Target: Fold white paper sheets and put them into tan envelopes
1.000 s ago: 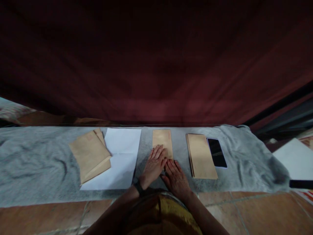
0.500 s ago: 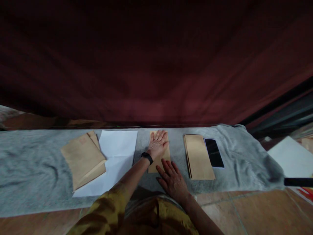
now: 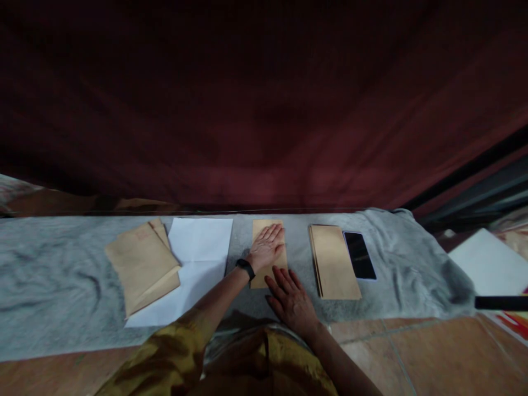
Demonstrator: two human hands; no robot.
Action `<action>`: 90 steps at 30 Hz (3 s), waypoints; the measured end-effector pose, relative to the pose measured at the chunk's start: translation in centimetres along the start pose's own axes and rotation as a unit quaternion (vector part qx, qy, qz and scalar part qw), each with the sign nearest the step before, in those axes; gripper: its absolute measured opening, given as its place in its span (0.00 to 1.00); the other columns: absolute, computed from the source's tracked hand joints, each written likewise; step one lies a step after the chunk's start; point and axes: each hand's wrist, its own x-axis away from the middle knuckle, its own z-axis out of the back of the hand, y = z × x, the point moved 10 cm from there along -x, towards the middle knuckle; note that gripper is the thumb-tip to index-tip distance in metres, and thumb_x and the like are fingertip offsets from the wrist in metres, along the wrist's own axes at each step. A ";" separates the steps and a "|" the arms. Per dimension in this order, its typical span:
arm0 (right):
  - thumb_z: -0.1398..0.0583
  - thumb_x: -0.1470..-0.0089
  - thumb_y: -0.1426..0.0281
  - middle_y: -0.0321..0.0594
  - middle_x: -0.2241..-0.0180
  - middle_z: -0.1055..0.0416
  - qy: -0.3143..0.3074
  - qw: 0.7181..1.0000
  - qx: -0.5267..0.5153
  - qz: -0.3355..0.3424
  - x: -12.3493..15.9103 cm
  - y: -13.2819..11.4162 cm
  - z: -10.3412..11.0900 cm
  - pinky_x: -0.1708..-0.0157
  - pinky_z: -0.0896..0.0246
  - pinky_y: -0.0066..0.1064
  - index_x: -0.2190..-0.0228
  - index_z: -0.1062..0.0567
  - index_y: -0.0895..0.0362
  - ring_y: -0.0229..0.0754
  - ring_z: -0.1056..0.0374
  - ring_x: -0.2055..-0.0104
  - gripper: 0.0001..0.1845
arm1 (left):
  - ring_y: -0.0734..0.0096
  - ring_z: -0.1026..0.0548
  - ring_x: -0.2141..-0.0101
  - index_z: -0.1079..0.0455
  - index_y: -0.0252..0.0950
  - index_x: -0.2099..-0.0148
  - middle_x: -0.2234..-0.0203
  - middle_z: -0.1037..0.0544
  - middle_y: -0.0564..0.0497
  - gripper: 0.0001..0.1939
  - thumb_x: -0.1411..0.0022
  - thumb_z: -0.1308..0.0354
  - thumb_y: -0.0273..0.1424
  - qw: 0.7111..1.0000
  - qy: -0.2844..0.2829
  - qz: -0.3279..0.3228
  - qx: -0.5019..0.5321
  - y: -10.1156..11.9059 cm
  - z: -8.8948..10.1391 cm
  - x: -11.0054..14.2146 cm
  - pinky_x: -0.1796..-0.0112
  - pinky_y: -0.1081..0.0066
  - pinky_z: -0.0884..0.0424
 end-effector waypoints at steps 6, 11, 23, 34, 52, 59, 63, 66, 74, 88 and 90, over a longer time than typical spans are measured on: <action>0.43 0.33 0.65 0.47 0.31 0.42 0.001 1.000 -0.023 0.003 0.2 0.5 -0.3 0.34 0.45 0.54 0.35 0.35 0.50 0.52 0.44 0.30 0.27 | 0.60 0.49 0.29 0.43 0.34 0.29 0.30 0.41 0.45 0.28 0.26 0.56 0.39 1.000 -0.016 -0.021 0.005 1.1 0.2 1.4 0.31 0.55 0.56; 0.48 0.32 0.69 0.43 0.38 0.31 0.029 0.996 -0.088 0.008 0.6 1.2 0.4 0.33 0.44 0.50 0.41 0.27 0.51 0.45 0.36 0.36 0.21 | 0.64 0.49 0.29 0.46 0.38 0.27 0.29 0.43 0.48 0.28 0.25 0.57 0.38 0.999 -0.016 -0.040 0.014 1.9 -0.3 3.3 0.31 0.56 0.56; 0.50 0.31 0.66 0.45 0.56 0.21 0.104 0.968 -0.217 -0.075 1.5 3.2 1.0 0.44 0.33 0.45 0.55 0.21 0.54 0.46 0.27 0.50 0.17 | 0.64 0.48 0.30 0.47 0.38 0.27 0.29 0.42 0.48 0.27 0.25 0.57 0.34 0.997 -0.032 -0.058 0.027 4.7 0.5 8.5 0.31 0.57 0.55; 0.54 0.29 0.65 0.47 0.39 0.31 0.121 0.970 -0.179 -0.107 -2.0 4.9 0.2 0.36 0.39 0.42 0.39 0.31 0.55 0.44 0.37 0.36 0.24 | 0.55 0.44 0.31 0.45 0.35 0.28 0.31 0.39 0.40 0.33 0.29 0.49 0.42 0.989 -0.089 -0.114 0.040 6.6 -1.7 14.4 0.33 0.56 0.50; 0.53 0.29 0.61 0.58 0.31 0.46 0.112 0.976 0.093 -0.165 -11.1 7.9 -2.5 0.32 0.56 0.51 0.33 0.41 0.67 0.55 0.48 0.29 0.31 | 0.59 0.47 0.30 0.54 0.36 0.25 0.29 0.45 0.42 0.37 0.27 0.53 0.49 0.985 -0.130 -0.114 0.014 6.1 -2.9 15.6 0.32 0.58 0.51; 0.55 0.29 0.62 0.64 0.32 0.45 0.136 0.960 0.116 -0.217 -10.3 9.7 -0.9 0.33 0.56 0.57 0.33 0.42 0.71 0.59 0.49 0.29 0.33 | 0.60 0.45 0.30 0.49 0.35 0.27 0.30 0.42 0.43 0.34 0.26 0.55 0.48 0.990 -0.086 -0.111 0.000 6.2 -2.5 16.3 0.32 0.59 0.49; 0.56 0.29 0.64 0.67 0.33 0.45 0.148 0.955 0.114 -0.228 -9.3 9.5 -0.5 0.34 0.54 0.58 0.34 0.40 0.73 0.60 0.48 0.30 0.32 | 0.61 0.45 0.30 0.47 0.35 0.28 0.30 0.40 0.42 0.33 0.26 0.53 0.47 0.991 -0.077 -0.106 0.001 6.3 -2.2 16.2 0.33 0.59 0.47; 0.56 0.29 0.64 0.61 0.31 0.48 0.119 0.974 0.077 -0.177 -8.4 7.1 -1.7 0.33 0.52 0.54 0.32 0.46 0.69 0.54 0.52 0.28 0.32 | 0.59 0.40 0.32 0.41 0.33 0.30 0.33 0.36 0.41 0.31 0.26 0.53 0.46 0.991 -0.083 -0.104 -0.006 6.5 -2.4 15.9 0.33 0.58 0.45; 0.54 0.29 0.66 0.53 0.30 0.48 0.051 0.993 0.072 -0.075 -4.0 2.7 -3.2 0.32 0.52 0.51 0.30 0.47 0.62 0.50 0.54 0.27 0.30 | 0.63 0.30 0.38 0.32 0.32 0.37 0.41 0.25 0.42 0.21 0.26 0.55 0.31 0.998 0.012 -0.062 -0.013 6.7 1.3 15.9 0.38 0.63 0.35; 0.48 0.38 0.77 0.66 0.32 0.48 0.057 0.985 0.155 -0.057 -3.4 1.7 -2.2 0.33 0.52 0.59 0.32 0.45 0.72 0.61 0.51 0.29 0.34 | 0.60 0.50 0.29 0.48 0.27 0.28 0.30 0.43 0.39 0.30 0.24 0.60 0.37 0.994 0.036 0.102 -0.009 2.3 0.7 4.7 0.31 0.55 0.52; 0.48 0.38 0.77 0.66 0.32 0.48 0.041 0.985 0.158 -0.060 -3.4 1.7 -2.4 0.33 0.53 0.60 0.33 0.43 0.72 0.62 0.50 0.29 0.34 | 0.59 0.52 0.29 0.50 0.28 0.27 0.29 0.44 0.39 0.31 0.25 0.60 0.39 0.992 0.040 0.115 -0.011 1.7 0.2 3.5 0.31 0.52 0.53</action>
